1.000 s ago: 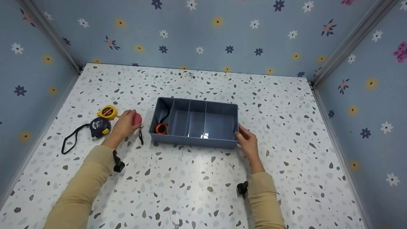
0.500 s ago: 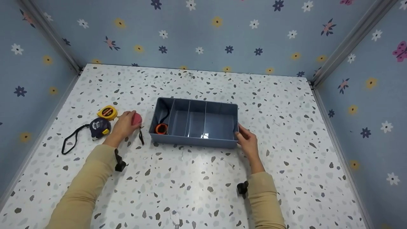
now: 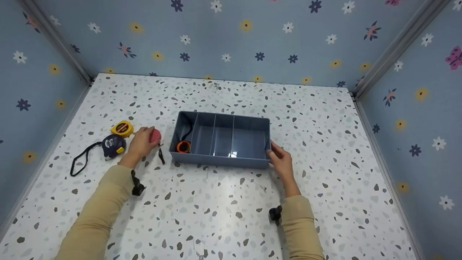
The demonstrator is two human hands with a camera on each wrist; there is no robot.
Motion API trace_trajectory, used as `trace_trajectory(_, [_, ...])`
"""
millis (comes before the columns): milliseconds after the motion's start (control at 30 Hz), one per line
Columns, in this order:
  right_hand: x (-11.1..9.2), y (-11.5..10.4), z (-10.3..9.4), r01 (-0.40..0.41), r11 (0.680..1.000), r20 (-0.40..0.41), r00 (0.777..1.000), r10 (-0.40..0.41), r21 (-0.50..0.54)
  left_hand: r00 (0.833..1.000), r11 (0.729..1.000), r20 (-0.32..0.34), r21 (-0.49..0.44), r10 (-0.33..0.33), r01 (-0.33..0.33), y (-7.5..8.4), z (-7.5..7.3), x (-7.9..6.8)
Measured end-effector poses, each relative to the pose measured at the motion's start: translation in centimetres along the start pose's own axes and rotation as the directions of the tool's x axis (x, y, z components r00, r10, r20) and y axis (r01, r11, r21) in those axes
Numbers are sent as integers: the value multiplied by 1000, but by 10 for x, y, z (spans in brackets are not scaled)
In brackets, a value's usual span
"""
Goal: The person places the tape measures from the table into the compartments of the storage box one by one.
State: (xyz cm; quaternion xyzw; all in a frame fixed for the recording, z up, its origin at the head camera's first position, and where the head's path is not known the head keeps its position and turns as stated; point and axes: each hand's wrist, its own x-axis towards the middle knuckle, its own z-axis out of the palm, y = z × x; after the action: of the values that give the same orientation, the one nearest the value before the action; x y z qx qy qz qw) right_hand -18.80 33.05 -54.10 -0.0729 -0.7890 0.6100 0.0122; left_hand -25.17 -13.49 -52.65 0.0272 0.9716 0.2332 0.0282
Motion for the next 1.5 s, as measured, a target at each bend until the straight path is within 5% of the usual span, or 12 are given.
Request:
trace_trajectory(800, [-6,-19,5,-91,996,-9,996,91,-17,994,1000,-109,10,22,-21,8,-3,-9])
trace_trajectory(1267, [-7,-24,4,-79,997,8,997,79,-17,995,1000,-103,-18,15,-17,24,-15,-23])
trace_trajectory(1500, [-4,-10,4,-33,999,-9,999,33,16,993,998,-104,-3,55,-55,30,-19,-34])
